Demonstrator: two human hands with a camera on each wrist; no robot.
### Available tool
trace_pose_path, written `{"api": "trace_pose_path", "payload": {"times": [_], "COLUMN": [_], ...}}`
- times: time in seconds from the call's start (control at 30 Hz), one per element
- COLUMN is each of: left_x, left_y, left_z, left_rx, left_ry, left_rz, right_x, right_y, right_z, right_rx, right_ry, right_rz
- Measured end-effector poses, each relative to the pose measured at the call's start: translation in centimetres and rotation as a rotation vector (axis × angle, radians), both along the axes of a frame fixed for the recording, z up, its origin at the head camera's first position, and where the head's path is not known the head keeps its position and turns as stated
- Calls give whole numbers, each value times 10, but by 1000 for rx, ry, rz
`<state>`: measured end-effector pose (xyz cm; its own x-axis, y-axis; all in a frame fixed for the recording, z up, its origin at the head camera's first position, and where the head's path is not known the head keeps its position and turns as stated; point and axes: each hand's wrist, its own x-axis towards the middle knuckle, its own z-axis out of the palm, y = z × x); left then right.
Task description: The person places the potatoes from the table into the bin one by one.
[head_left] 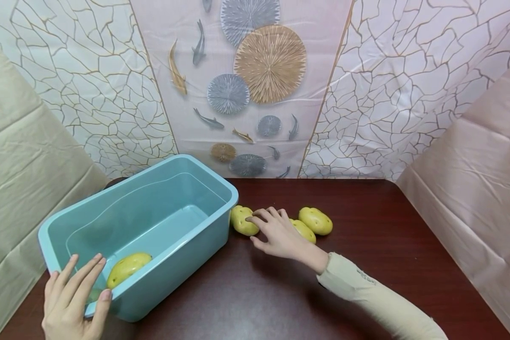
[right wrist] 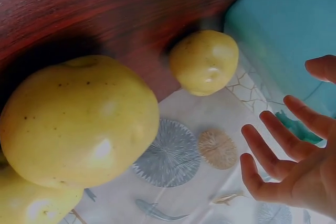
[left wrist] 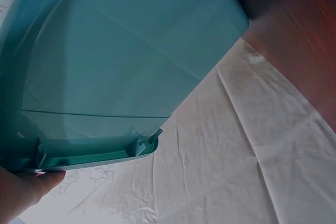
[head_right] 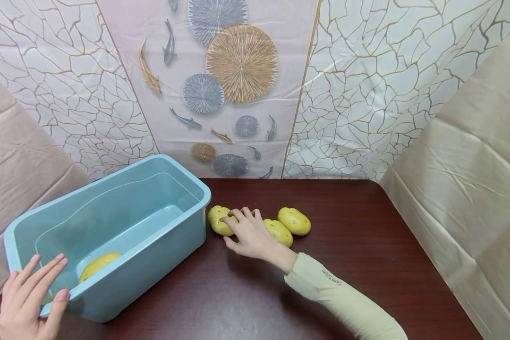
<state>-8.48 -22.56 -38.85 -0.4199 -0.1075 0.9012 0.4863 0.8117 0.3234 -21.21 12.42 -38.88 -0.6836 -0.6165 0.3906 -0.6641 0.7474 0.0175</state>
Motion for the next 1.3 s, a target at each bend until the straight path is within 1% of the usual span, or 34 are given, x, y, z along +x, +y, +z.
{"api": "trace_pose_path", "payload": {"times": [0.3, 0.63, 0.9, 1.0, 1.3], "left_x": [1, -1, 1, 1, -1], "left_y": [0, 3, 1, 1, 3], "left_z": [0, 0, 0, 0, 0], "left_rx": [3, 10, 15, 17, 22], "left_ry": [-10, 30, 3, 6, 27], "left_rz": [2, -2, 5, 4, -3], "right_x": [-10, -21, -30, -32, -40], "right_y": [0, -1, -3, -4, -7], "right_z": [-7, -9, -12, -12, -14], "right_rx": [37, 88, 136, 152, 164], "right_ry": [-7, -46, -60, -59, -98], "right_rz": [-3, -5, 0, 0, -11]}}
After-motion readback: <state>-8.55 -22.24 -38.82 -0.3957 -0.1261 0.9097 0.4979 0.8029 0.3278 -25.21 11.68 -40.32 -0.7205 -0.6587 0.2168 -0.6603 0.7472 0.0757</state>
